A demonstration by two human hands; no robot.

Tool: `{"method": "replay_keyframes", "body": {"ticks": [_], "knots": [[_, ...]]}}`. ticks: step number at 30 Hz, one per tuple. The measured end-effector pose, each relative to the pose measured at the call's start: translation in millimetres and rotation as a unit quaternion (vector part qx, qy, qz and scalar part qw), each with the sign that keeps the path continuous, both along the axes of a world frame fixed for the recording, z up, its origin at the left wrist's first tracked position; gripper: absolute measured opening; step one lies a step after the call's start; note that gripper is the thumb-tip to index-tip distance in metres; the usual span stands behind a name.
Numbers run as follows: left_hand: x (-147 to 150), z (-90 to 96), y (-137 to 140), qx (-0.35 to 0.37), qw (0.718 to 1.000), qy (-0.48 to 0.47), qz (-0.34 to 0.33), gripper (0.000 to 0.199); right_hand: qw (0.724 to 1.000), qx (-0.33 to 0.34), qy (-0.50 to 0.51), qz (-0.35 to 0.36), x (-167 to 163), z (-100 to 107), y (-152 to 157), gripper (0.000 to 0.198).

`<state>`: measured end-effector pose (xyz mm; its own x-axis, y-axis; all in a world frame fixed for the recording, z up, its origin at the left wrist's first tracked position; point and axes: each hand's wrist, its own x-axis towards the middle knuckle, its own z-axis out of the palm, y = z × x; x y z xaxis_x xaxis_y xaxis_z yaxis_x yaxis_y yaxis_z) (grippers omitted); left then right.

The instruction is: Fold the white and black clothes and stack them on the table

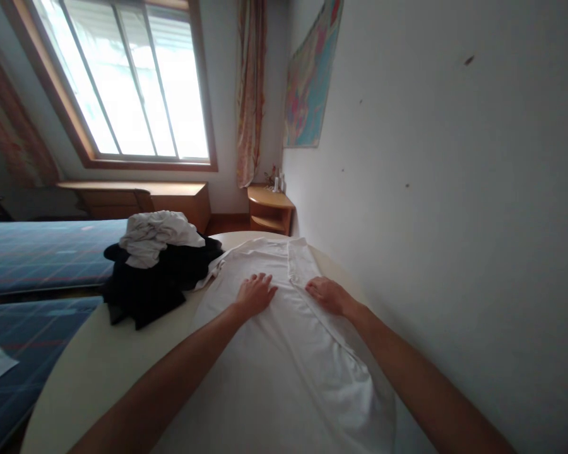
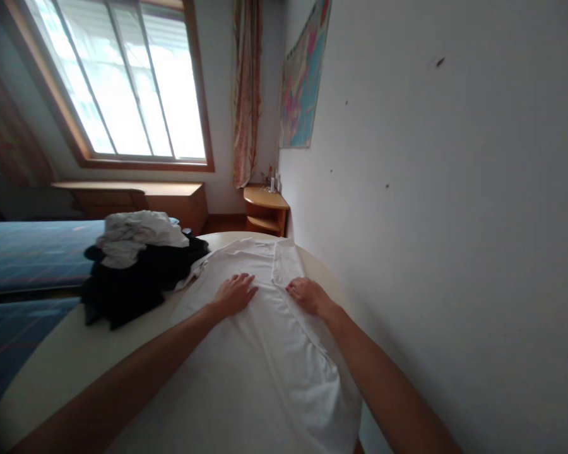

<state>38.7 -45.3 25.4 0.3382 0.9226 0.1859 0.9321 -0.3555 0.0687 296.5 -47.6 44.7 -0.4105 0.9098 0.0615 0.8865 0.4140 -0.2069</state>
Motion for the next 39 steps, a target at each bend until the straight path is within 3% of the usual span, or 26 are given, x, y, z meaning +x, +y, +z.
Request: {"method": "replay_keyframes", "body": {"ticks": [4,9,14,19,31,39], "knots": [[15.5,0.0,-40.3,-0.006,1.0,-0.02,0.0,0.057,1.0,0.005,0.007,-0.007,9.8,-0.8,-26.4,0.041],[-2.7,-8.2,-56.6,-0.035,0.996,-0.02,0.083,0.074,0.999,-0.017,0.006,-0.045,-0.5,-19.9,-44.1,0.064],[-43.4,-17.5,-43.1,-0.078,0.982,-0.023,0.173,0.079,0.993,-0.055,-0.028,-0.102,-22.5,-35.8,-50.0,0.082],[-65.5,-21.7,-21.8,-0.098,0.982,-0.017,0.158,0.078,0.989,-0.071,-0.047,-0.123,-31.5,-35.1,-43.3,0.084],[-77.7,-21.2,35.8,-0.104,0.984,-0.024,0.144,0.074,0.986,-0.063,-0.036,-0.153,-47.9,-30.3,2.5,0.084],[-76.4,-25.2,21.5,-0.019,0.994,-0.024,0.103,0.062,0.986,-0.065,-0.028,-0.15,-45.5,-27.5,-0.3,0.088]]}}
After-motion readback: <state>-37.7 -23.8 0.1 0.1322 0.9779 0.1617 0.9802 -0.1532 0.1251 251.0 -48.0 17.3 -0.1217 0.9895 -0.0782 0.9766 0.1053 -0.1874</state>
